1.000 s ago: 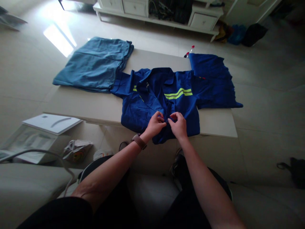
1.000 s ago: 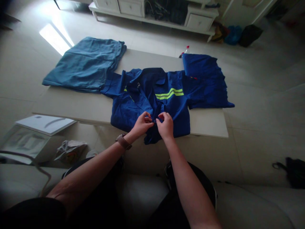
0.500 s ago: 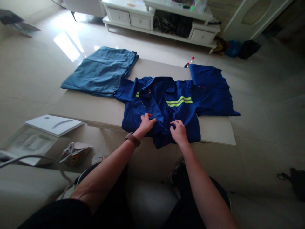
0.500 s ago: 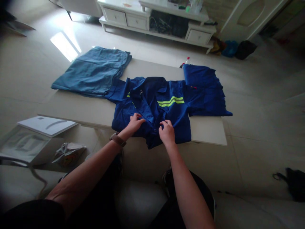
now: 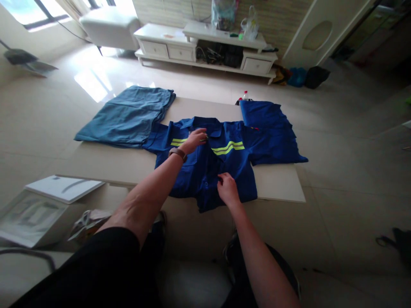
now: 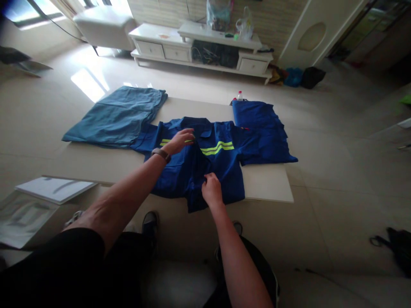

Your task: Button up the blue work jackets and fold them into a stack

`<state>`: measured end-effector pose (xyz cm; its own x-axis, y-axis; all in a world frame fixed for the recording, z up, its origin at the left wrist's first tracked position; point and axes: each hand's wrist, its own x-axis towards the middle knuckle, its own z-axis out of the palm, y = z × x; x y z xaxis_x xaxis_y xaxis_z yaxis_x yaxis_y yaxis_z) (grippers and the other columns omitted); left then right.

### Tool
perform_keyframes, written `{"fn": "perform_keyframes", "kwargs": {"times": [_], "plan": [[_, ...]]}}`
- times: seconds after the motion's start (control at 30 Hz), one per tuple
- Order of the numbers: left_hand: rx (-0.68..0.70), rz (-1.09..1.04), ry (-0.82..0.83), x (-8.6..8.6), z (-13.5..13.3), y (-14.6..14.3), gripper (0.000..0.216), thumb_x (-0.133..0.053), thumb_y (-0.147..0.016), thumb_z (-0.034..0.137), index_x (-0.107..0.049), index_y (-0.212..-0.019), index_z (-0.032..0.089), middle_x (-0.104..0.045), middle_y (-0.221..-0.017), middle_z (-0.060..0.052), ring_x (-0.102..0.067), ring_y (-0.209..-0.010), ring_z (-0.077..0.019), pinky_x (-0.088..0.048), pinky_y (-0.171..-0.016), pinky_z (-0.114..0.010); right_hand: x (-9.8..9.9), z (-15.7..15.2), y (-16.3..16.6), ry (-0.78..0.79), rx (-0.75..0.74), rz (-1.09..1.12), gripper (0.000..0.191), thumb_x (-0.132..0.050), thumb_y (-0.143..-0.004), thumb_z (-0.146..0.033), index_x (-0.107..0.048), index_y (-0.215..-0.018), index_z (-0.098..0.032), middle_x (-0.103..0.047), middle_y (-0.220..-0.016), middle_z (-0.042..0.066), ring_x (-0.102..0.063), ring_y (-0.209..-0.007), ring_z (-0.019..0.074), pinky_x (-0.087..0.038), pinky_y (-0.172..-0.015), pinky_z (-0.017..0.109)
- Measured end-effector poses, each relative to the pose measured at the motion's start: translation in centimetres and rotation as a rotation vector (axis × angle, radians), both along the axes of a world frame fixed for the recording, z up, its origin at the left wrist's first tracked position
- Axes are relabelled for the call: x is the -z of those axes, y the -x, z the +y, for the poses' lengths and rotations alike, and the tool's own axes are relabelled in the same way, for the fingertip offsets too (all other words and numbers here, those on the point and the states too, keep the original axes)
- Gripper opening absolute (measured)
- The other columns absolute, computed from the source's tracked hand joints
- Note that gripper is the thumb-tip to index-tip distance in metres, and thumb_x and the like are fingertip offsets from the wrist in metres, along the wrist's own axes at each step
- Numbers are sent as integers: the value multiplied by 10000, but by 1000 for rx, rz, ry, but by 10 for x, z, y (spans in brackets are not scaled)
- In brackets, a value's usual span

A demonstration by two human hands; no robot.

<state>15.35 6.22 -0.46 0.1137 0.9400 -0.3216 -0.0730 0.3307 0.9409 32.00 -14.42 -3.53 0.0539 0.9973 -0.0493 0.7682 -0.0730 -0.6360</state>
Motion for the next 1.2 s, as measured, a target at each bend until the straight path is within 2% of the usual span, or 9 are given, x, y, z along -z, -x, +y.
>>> {"fn": "perform_keyframes", "kwargs": {"times": [0.1,0.17,0.27,0.4,0.5,0.6,0.77,1.0,1.2], "plan": [[179,126,-85,4,-6,-15,556,-692,-680,122,-672,-1230,204,-709,-1093,-77,-662,-856,-166,-518,-809,-306,0,-1,4,39,1,-10,361,-532,-872,-45,-735,-1161,-123,-699,-1199,125,-687,-1063,205,-508,-1022,304],[139,285,-208,12,-23,-10,497,-631,-733,134,-664,-1226,184,-709,-1083,-81,-657,-817,-157,-521,-779,-293,1,-1,6,43,-17,-18,370,-542,-866,-46,-728,-1176,-126,-693,-1206,128,-686,-1063,205,-505,-1026,307],[124,500,-318,24,-67,14,309,-593,-766,169,-712,-1050,156,-724,-957,-75,-649,-774,-170,-529,-766,-299,0,-1,6,22,-31,-36,364,-552,-859,-51,-736,-1159,-142,-700,-1181,128,-684,-1070,211,-505,-1019,312],[379,613,-262,39,-136,43,237,-649,-764,219,-750,-977,197,-762,-936,-66,-688,-846,-214,-540,-825,-322,-5,1,6,21,5,-98,252,-585,-866,-96,-771,-1020,-166,-740,-1068,125,-699,-1011,230,-517,-966,330],[477,685,-221,47,-165,44,225,-661,-780,209,-757,-984,207,-765,-954,-75,-707,-892,-236,-538,-866,-334,-8,0,7,97,47,-120,179,-602,-875,-146,-769,-859,-208,-762,-911,96,-713,-891,237,-526,-866,337],[472,779,-278,49,-169,30,269,-617,-862,223,-733,-1104,199,-735,-1016,-98,-705,-926,-241,-533,-881,-339,-8,-2,8,142,58,-145,114,-657,-857,-181,-750,-847,-245,-760,-853,63,-711,-850,235,-515,-801,324],[493,817,-307,56,-163,5,411,-583,-918,209,-640,-1326,205,-619,-1276,-143,-699,-1020,-243,-517,-946,-348,0,0,6,104,56,-186,168,-688,-855,-208,-734,-1014,-236,-763,-974,71,-705,-908,235,-510,-816,321],[373,690,-266,72,-172,1,271,-603,-889,141,-639,-1152,197,-675,-1023,-81,-661,-938,-219,-512,-874,-339,8,4,2,147,91,-70,276,-614,-795,-118,-793,-977,-222,-767,-838,63,-706,-825,234,-516,-822,326],[359,674,-268,53,-177,-1,153,-584,-910,179,-644,-1041,230,-724,-916,-49,-660,-803,-202,-477,-745,-299,10,1,0,171,189,183,188,-667,-784,-247,-807,-897,-189,-752,-761,46,-662,-700,193,-493,-697,291]]}}
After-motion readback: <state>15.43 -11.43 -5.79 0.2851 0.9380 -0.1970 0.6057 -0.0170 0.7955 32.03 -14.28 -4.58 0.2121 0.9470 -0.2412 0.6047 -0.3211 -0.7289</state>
